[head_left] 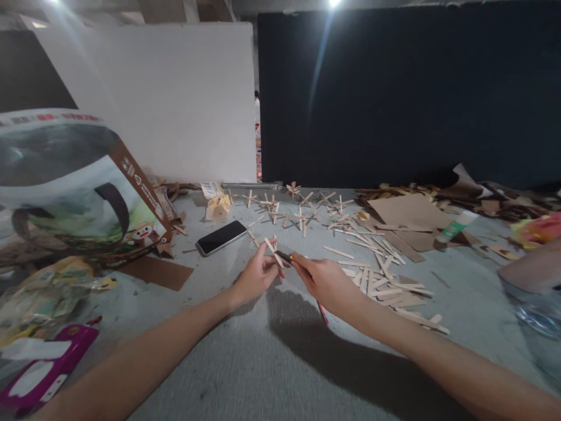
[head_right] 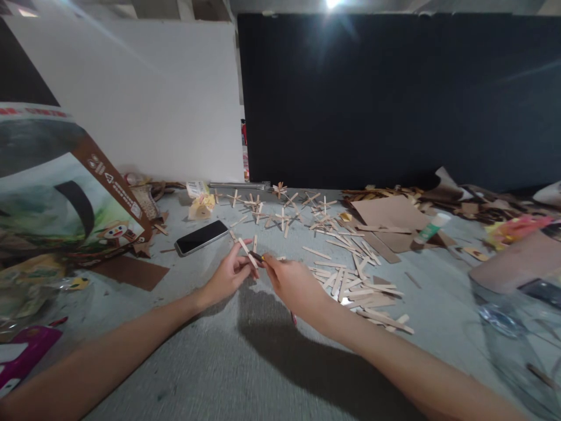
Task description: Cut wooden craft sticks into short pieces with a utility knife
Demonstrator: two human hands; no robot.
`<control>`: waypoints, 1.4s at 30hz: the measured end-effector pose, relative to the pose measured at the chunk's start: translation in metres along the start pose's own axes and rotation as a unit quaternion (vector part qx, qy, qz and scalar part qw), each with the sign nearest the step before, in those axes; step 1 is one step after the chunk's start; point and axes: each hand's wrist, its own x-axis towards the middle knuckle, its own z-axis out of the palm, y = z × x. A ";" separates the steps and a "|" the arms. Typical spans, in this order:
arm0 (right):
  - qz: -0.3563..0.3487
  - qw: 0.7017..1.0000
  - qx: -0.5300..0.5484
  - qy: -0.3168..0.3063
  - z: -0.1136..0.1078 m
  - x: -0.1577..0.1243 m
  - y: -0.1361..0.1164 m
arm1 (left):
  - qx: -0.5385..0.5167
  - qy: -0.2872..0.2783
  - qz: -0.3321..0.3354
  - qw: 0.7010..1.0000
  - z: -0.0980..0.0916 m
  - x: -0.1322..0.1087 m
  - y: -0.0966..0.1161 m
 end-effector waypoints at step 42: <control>-0.028 0.993 -0.103 -0.053 -0.002 -0.012 -0.022 | 0.022 0.002 -0.006 1.000 0.003 -0.001 -0.004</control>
